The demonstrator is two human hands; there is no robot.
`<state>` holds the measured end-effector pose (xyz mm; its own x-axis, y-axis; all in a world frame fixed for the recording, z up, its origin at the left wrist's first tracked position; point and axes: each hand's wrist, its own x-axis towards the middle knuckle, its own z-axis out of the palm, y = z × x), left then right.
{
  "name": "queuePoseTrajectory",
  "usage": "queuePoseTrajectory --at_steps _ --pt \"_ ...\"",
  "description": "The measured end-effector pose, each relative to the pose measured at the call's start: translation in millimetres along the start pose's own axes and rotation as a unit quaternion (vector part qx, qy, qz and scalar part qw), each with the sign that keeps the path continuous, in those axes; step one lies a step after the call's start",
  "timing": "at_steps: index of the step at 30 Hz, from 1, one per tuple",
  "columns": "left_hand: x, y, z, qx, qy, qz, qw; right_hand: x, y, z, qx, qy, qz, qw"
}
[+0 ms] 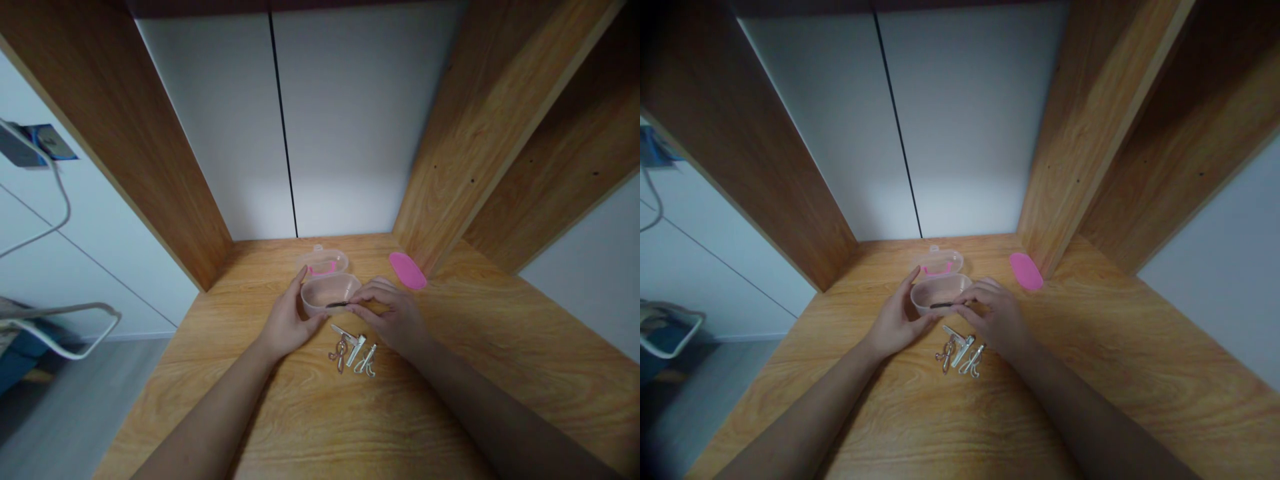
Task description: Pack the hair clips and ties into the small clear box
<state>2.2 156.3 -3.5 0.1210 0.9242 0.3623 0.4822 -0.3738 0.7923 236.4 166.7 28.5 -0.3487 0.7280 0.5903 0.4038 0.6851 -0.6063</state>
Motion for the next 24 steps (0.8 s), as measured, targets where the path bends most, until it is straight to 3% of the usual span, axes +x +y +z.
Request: queuePoseTrajectory --at_steps 3,7,16,21,24 --pt "-2.6 8.8 -1.7 0.014 -0.06 0.033 0.998 -0.1 2.4 -1.0 -0.049 0.035 0.019 0.998" --pt "-4.4 13.3 -3.2 0.024 -0.08 0.049 0.995 -0.8 11.1 0.7 -0.118 0.019 0.054 0.991" --pt "-4.1 12.0 -4.8 0.05 -0.087 0.061 0.993 -3.0 12.9 0.2 -0.162 -0.014 0.105 0.981" --pt "-4.3 11.0 -3.4 0.04 -0.08 0.063 0.994 -0.4 7.6 -1.4 -0.175 -0.027 0.084 0.981" --pt "-3.5 6.2 -1.1 0.025 -0.043 0.048 0.998 1.7 3.7 -4.1 -0.14 0.012 0.039 0.989"
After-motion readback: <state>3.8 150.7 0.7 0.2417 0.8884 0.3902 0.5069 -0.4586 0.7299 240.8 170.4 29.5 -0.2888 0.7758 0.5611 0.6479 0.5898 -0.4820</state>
